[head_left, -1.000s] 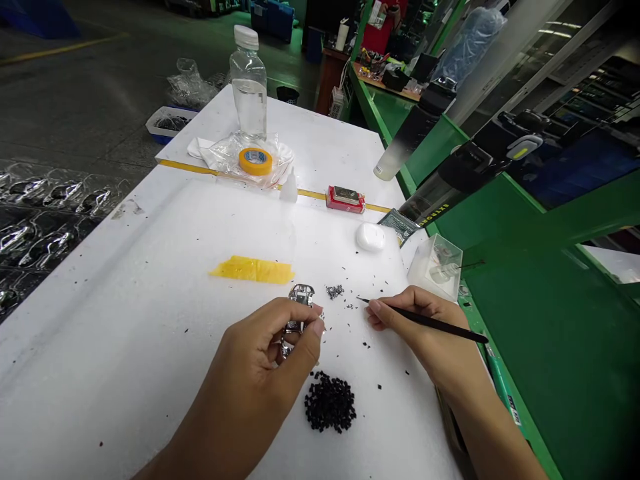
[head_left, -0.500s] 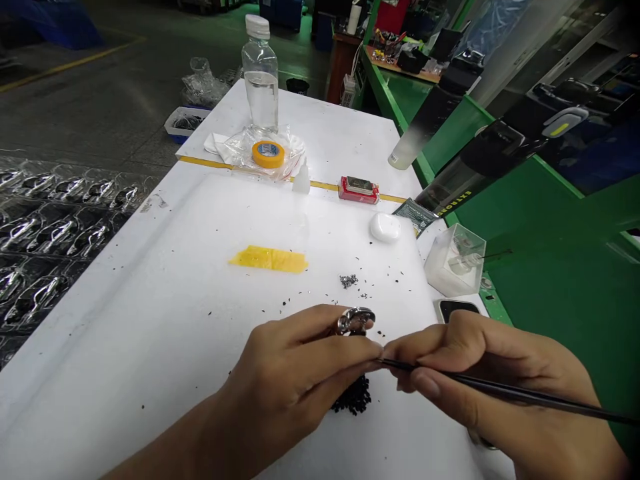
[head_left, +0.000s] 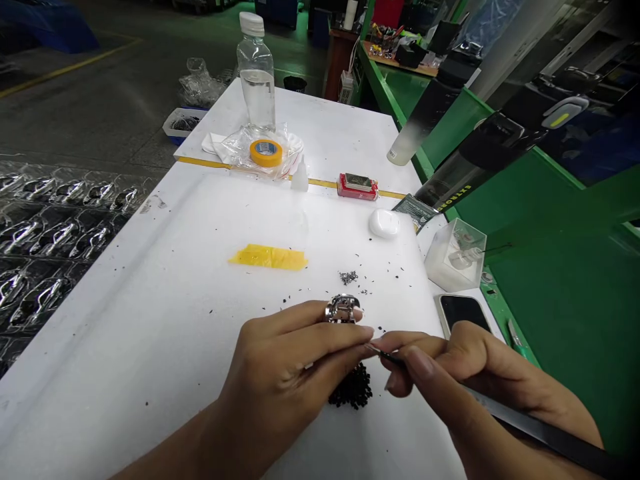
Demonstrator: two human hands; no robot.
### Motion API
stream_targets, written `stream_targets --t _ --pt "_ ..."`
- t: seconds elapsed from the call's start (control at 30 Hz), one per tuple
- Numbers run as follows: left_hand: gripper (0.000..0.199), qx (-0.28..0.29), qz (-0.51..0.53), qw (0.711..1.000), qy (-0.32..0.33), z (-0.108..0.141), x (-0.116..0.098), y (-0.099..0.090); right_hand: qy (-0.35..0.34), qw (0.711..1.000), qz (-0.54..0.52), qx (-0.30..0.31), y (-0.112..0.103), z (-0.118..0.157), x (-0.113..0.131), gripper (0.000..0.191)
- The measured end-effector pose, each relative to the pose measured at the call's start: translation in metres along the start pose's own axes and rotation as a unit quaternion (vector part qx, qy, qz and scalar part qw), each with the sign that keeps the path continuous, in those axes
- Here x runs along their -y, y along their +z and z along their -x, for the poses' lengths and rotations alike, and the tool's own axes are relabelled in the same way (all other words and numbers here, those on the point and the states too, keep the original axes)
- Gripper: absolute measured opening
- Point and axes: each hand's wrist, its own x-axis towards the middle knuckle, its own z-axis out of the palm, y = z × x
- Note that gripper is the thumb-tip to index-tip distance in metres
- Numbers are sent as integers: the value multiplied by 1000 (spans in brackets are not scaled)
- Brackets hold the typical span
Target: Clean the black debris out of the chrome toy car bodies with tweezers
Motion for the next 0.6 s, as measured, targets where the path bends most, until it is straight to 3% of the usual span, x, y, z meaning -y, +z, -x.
stream_targets --t 0.2,0.47,0.6 --pt "14 15 -22 1000 -16 3 0 -1 -15 997 40 -64 13 3 1 29" --pt "12 -15 -11 999 -33 4 -1 0 -25 992 68 -106 15 5 -1 26" --pt "10 -15 54 998 -42 2 -4 -1 27 990 33 -132 12 8 4 25"
